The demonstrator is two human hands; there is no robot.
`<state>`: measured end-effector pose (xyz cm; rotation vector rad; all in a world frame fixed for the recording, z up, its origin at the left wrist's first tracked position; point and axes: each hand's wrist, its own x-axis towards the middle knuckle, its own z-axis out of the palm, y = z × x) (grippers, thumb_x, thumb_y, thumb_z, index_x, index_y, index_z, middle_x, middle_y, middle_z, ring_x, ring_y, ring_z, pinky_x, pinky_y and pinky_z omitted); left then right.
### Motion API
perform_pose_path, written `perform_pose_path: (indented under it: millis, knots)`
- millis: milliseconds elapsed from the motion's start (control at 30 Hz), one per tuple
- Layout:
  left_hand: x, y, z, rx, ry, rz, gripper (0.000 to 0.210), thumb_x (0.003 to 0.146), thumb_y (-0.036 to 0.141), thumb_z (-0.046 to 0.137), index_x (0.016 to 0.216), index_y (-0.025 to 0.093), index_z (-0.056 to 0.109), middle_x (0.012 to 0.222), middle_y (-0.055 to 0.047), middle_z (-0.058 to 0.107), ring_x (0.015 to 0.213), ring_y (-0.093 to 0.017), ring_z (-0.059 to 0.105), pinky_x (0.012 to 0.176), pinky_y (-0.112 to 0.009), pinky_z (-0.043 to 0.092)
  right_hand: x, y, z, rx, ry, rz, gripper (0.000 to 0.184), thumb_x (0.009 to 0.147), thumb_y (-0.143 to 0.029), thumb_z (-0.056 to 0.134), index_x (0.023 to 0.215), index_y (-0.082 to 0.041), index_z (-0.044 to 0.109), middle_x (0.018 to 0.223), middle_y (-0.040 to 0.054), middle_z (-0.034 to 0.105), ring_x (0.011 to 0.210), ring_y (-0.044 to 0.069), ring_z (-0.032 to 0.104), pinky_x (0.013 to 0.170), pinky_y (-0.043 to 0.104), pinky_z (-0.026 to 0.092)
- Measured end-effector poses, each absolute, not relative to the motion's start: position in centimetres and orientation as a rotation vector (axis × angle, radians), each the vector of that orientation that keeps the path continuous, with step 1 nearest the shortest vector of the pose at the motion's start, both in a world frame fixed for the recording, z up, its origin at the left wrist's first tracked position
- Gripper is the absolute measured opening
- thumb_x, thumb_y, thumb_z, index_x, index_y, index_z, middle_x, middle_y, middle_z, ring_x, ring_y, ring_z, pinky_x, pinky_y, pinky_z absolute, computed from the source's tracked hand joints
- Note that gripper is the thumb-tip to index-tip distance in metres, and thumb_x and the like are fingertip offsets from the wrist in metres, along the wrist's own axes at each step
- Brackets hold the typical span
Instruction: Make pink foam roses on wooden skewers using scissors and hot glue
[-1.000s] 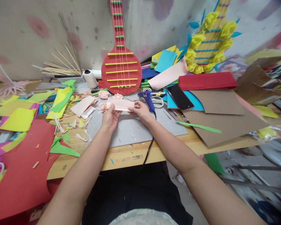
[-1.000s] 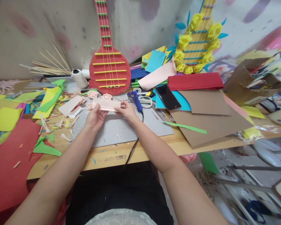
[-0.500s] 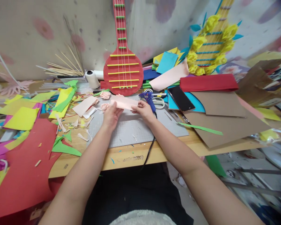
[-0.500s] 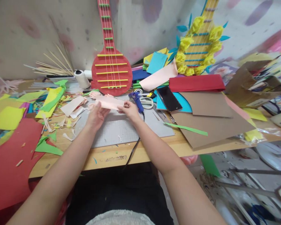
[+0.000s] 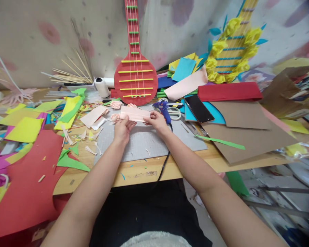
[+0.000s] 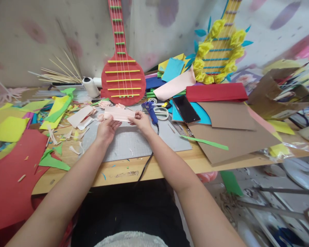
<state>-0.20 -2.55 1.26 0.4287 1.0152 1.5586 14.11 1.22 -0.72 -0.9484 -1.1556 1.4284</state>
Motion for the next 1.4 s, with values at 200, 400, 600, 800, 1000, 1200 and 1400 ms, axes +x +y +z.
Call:
perform_pose_path:
  millis: [200,400,600,800,1000,1200,1400]
  knots:
    - [-0.2,-2.5,1.2,0.285,0.945,1.561,0.004,0.079,0.016,0.056,0.077,0.016,0.059,0.068,-0.002,0.066,0.068,-0.012,0.065,0.086,-0.032,0.048,14.0,1.0,-0.3,-0.875,-1.007,1.372,0.041,0.058,-0.044,0.070,0.082,-0.022,0.046,0.069,-0.0057,0.054,0.063,0.008,0.056,0.059,0.022,0.050]
    - [1.5,-2.5,0.5,0.267,0.768,1.542,0.008,0.082,0.020,0.055,0.078,0.016,0.060,0.070,-0.001,0.067,0.068,-0.009,0.063,0.081,-0.025,0.047,11.8,-0.1,-0.3,-0.866,-1.083,1.525,0.040,0.055,-0.044,0.072,0.081,-0.021,0.052,0.071,-0.0032,0.058,0.056,0.008,0.049,0.049,0.020,0.041]
    - [2.1,-2.7,0.0,0.330,0.760,1.531,0.010,0.081,0.024,0.057,0.076,0.016,0.060,0.067,0.000,0.066,0.063,-0.008,0.060,0.070,-0.022,0.045,10.9,-0.2,-0.8,-0.916,-1.070,1.470,0.027,0.057,-0.032,0.072,0.078,-0.021,0.059,0.070,-0.0019,0.063,0.058,0.011,0.053,0.053,0.023,0.043]
    - [1.7,-2.7,0.5,0.341,0.765,1.517,0.009,0.081,0.026,0.057,0.081,0.017,0.061,0.073,-0.001,0.068,0.072,-0.011,0.064,0.079,-0.026,0.048,11.7,-0.3,-0.5,-0.876,-1.002,1.489,0.024,0.058,-0.034,0.071,0.069,-0.018,0.056,0.062,-0.0029,0.059,0.051,0.008,0.049,0.051,0.022,0.044]
    - [1.4,-2.7,1.2,0.251,0.785,1.545,0.013,0.086,0.019,0.050,0.080,0.018,0.061,0.076,-0.001,0.069,0.079,-0.011,0.065,0.090,-0.031,0.047,12.5,-0.3,-0.1,-0.907,-0.965,1.389,0.028,0.058,-0.039,0.069,0.068,-0.018,0.052,0.061,-0.0039,0.056,0.047,0.005,0.043,0.046,0.019,0.042]
    - [0.4,-2.2,0.7,0.214,0.806,1.589,0.009,0.083,0.020,0.054,0.079,0.017,0.060,0.075,-0.002,0.067,0.082,-0.012,0.064,0.091,-0.032,0.047,13.5,0.2,-0.1,-0.950,-0.890,1.340,0.030,0.059,-0.040,0.069,0.064,-0.018,0.049,0.063,-0.0028,0.054,0.049,0.005,0.042,0.047,0.018,0.042]
    - [0.0,-2.2,0.7,0.281,0.844,1.596,0.008,0.083,0.016,0.052,0.084,0.018,0.060,0.076,-0.001,0.067,0.081,-0.011,0.064,0.093,-0.034,0.044,13.1,0.5,-0.2,-0.873,-0.895,1.444,0.039,0.058,-0.043,0.069,0.086,-0.022,0.052,0.087,-0.0013,0.059,0.066,0.008,0.053,0.056,0.021,0.049]
